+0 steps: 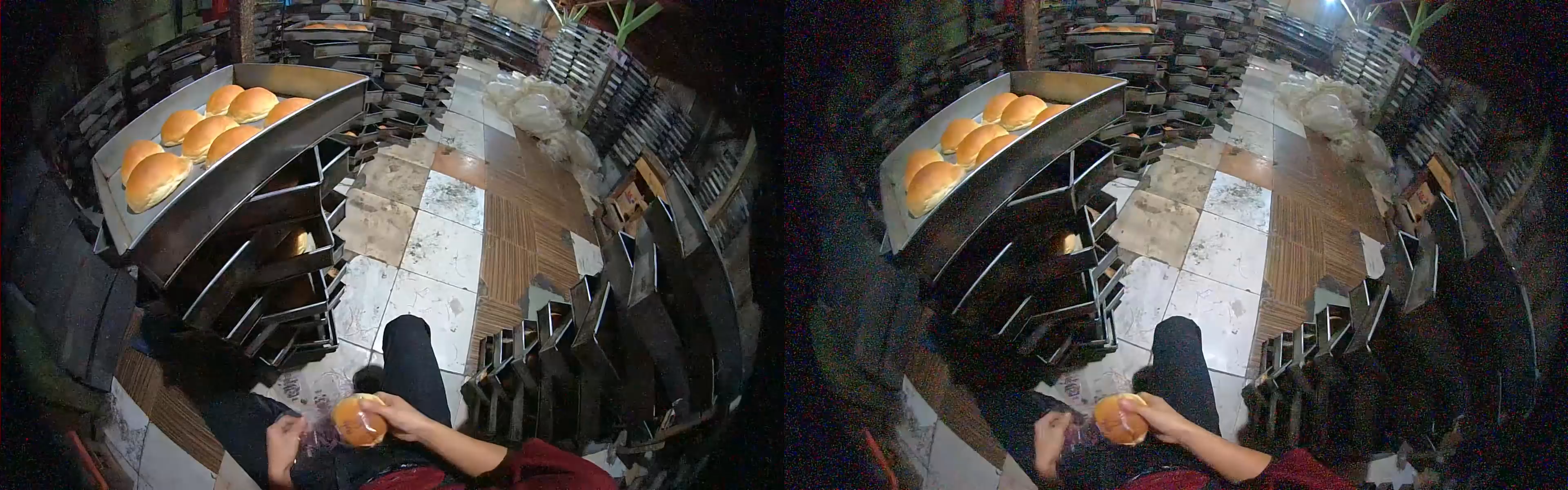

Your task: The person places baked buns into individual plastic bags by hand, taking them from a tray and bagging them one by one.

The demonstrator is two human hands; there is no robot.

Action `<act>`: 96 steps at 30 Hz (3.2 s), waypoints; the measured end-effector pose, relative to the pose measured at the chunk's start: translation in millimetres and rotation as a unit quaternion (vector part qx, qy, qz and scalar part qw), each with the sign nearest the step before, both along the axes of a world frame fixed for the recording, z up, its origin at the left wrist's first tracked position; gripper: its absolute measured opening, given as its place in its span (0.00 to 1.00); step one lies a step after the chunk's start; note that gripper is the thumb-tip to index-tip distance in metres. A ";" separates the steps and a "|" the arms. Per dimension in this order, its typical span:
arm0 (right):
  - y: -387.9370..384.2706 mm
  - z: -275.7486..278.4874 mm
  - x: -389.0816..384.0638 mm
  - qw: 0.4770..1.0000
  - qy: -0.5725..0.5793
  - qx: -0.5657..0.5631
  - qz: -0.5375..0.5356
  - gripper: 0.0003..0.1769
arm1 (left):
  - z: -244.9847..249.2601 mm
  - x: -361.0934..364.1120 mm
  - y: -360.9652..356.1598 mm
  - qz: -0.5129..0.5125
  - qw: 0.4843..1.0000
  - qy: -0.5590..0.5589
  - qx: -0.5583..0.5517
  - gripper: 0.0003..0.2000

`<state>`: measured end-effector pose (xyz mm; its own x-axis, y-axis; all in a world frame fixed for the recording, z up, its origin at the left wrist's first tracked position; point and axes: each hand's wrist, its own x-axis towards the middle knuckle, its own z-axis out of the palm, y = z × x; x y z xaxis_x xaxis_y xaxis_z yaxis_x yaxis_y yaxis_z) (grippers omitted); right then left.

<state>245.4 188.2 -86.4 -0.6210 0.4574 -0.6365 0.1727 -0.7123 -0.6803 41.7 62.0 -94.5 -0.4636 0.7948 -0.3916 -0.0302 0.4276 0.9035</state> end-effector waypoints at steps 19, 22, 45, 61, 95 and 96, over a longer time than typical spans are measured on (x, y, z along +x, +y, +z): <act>-31.7 -1.3 -16.2 0.958 0.074 0.220 -0.168 0.25 | 64.4 36.4 -15.0 0.339 0.848 0.404 0.057 0.21; -53.8 31.9 -21.7 0.916 0.103 0.388 -0.030 0.25 | 77.3 58.8 9.5 0.347 0.882 -0.250 0.200 0.23; -52.1 24.7 -84.6 0.608 -0.093 0.707 0.348 0.13 | 12.5 42.3 23.2 0.233 0.845 -0.439 0.199 0.34; -54.9 21.6 -89.3 0.743 0.116 0.600 0.270 0.09 | 25.5 -17.2 5.1 0.380 0.700 -0.429 0.426 0.27; -29.9 50.2 -123.7 0.936 0.059 0.257 0.233 0.11 | 50.8 -45.1 -4.8 0.410 0.626 -0.355 0.560 0.27; -31.5 54.2 -125.2 0.908 0.059 0.337 0.242 0.10 | 55.8 -48.2 -6.6 0.394 0.613 -0.372 0.575 0.27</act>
